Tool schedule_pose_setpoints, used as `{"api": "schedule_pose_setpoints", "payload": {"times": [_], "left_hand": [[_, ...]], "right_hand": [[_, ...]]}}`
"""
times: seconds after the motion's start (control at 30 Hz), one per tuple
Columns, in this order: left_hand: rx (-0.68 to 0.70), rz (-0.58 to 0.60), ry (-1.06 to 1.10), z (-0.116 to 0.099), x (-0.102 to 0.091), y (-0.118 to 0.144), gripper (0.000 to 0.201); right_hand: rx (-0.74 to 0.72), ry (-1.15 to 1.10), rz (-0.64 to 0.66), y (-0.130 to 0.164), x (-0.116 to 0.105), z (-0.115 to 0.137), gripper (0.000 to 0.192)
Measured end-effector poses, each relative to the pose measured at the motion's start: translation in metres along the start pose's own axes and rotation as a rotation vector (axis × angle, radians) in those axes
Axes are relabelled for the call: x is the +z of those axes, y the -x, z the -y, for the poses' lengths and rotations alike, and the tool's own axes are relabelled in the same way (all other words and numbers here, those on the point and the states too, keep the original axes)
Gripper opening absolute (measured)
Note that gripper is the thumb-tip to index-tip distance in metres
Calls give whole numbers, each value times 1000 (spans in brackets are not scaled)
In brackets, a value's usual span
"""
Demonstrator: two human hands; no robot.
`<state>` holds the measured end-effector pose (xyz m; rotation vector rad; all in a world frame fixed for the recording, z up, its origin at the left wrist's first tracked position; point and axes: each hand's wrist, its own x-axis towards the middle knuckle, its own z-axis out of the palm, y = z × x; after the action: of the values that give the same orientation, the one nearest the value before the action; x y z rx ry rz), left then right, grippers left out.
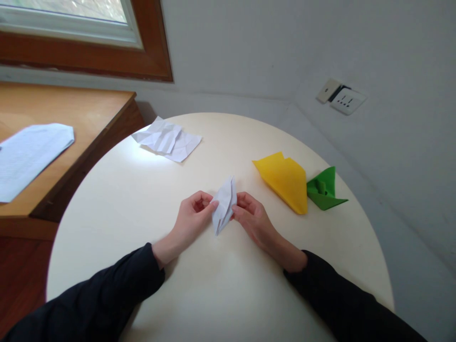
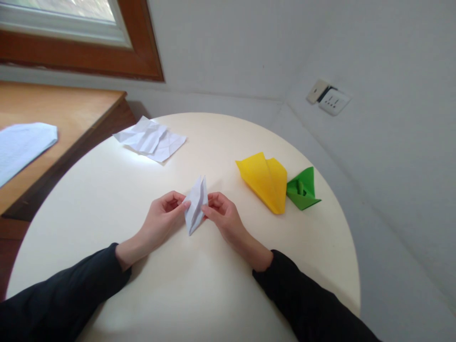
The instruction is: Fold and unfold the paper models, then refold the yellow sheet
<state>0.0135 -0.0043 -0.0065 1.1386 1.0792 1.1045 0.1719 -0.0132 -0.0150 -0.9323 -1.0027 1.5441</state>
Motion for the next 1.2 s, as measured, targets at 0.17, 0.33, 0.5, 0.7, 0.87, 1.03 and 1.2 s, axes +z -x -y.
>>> {"api": "schedule_pose_setpoints", "payload": {"times": [0.17,0.33,0.5,0.7,0.87,1.03,1.2], "left_hand": [[-44,50,79,-1,1,1,32],[-141,141,211,-1,1,1,34],[-188,198,317,-1,0,-1,31],[-138,217,298,0,0,1,32],[-33,171,97,0,-1,3,17],[-11,146,-17,-8,2,6,23],[-20,137,-76,-6,3,6,31]], "right_hand": [[-50,172,-36,1,0,-2,20],[-58,247,-73,2,-1,-2,22],[-134,303,-102,4,4,4,24],[-60,287,-31,5,6,7,25],[-73,310,-95,4,7,5,32],[-90,353,-113,4,8,5,36],[-73,370,-101,5,8,4,34]]}}
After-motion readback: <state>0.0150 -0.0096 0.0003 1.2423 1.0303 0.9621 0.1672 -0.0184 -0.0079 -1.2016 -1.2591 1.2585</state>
